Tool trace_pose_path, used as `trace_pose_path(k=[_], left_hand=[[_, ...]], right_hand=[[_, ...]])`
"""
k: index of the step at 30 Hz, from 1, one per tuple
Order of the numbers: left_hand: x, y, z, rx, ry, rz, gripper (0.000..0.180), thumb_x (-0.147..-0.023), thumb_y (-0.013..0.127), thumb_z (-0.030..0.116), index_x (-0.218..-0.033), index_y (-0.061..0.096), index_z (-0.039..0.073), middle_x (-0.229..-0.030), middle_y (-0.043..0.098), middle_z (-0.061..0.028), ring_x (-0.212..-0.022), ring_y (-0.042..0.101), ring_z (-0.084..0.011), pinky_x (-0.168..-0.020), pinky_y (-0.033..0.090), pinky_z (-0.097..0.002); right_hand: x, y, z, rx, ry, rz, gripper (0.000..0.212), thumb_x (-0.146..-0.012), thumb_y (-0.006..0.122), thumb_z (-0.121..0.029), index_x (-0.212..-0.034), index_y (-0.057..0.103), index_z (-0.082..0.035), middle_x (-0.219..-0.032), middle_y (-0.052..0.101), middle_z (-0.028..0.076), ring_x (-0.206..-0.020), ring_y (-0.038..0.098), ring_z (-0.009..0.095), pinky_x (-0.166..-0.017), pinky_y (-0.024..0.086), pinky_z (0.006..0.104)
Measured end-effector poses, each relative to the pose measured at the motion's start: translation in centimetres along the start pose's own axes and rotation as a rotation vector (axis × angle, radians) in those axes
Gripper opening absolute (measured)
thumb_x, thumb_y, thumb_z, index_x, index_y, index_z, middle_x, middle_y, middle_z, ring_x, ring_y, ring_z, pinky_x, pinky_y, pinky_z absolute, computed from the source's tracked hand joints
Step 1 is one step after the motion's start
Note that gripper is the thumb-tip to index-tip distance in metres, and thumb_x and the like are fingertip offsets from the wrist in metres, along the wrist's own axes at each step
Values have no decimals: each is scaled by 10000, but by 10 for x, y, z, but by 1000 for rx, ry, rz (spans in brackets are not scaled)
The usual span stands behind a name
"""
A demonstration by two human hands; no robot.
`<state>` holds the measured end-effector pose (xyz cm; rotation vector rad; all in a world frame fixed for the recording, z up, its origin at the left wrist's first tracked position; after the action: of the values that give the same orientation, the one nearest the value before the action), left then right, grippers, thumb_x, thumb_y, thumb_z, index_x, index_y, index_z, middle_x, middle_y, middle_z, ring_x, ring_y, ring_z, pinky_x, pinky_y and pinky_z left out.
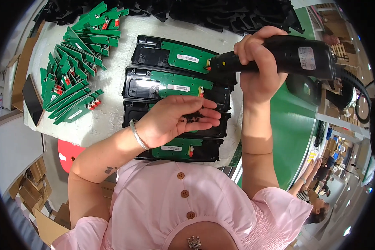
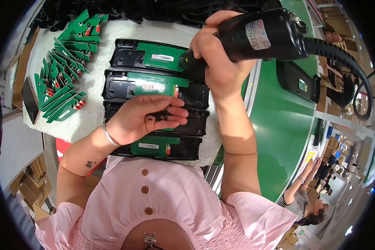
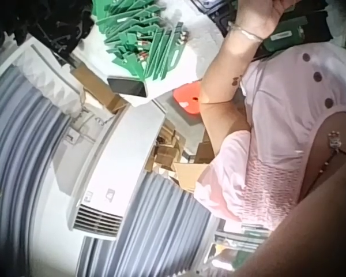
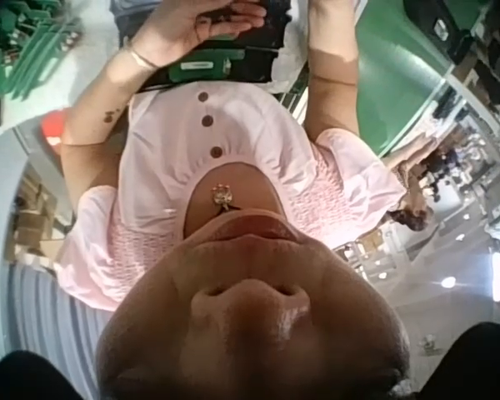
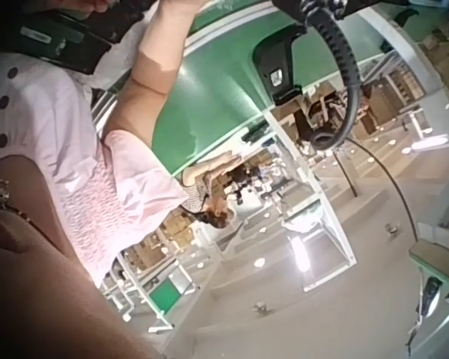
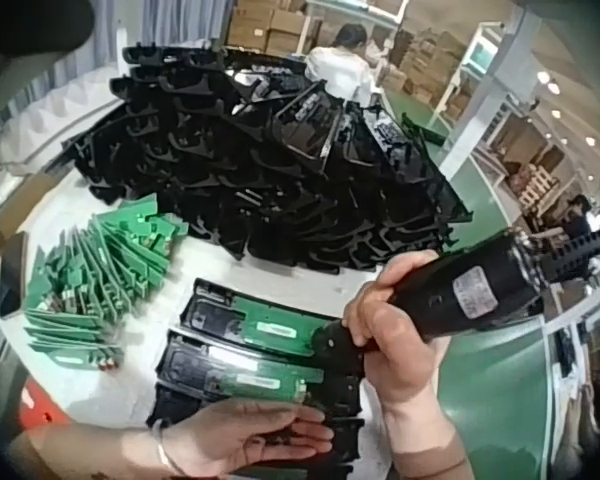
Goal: Assembling electronic components by attaching green circuit boards to black plastic housings using an electric screwdriver.
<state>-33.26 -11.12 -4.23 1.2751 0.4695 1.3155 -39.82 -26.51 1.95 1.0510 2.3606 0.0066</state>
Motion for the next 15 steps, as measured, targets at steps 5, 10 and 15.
trace_pose_path(k=[5, 10, 15], left_hand=[[7, 1, -2, -100, 6, -2, 225, -894, 400, 164, -1009, 502, -1, -939, 571, -127, -877, 578, -215, -759, 475, -277], [7, 2, -1, -133, 4, 11, 154, -884, 432, 155, -908, 521, 32, -885, 585, -102, -833, 585, -182, -694, 476, -242], [7, -4, 0, -131, 126, 91, 143, -851, 500, 131, -935, 543, 24, -822, 596, -71, -761, 582, -132, -663, 473, -212]], right_hand=[[-1, -3, 6, -11, -4, 21, 184, -673, 469, 59, -854, 440, 44, -563, 483, 60, -465, 455, 120, -488, 402, 247], [-4, -1, 9, 6, 38, -2, 157, -667, 483, 63, -818, 457, 32, -563, 485, 57, -467, 463, 118, -482, 402, 241], [-5, 5, 8, 144, 76, -54, 117, -691, 459, -5, -807, 446, -11, -577, 437, 52, -489, 408, 133, -525, 369, 284]])
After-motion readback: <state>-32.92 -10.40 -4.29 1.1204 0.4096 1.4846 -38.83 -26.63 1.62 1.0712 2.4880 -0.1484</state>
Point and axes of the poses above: each hand's wrist, its own x-axis away from the middle knuckle, its own y-axis out of the palm, z = x × y, the point moved 2 cm from there along -x, towards the middle knuckle
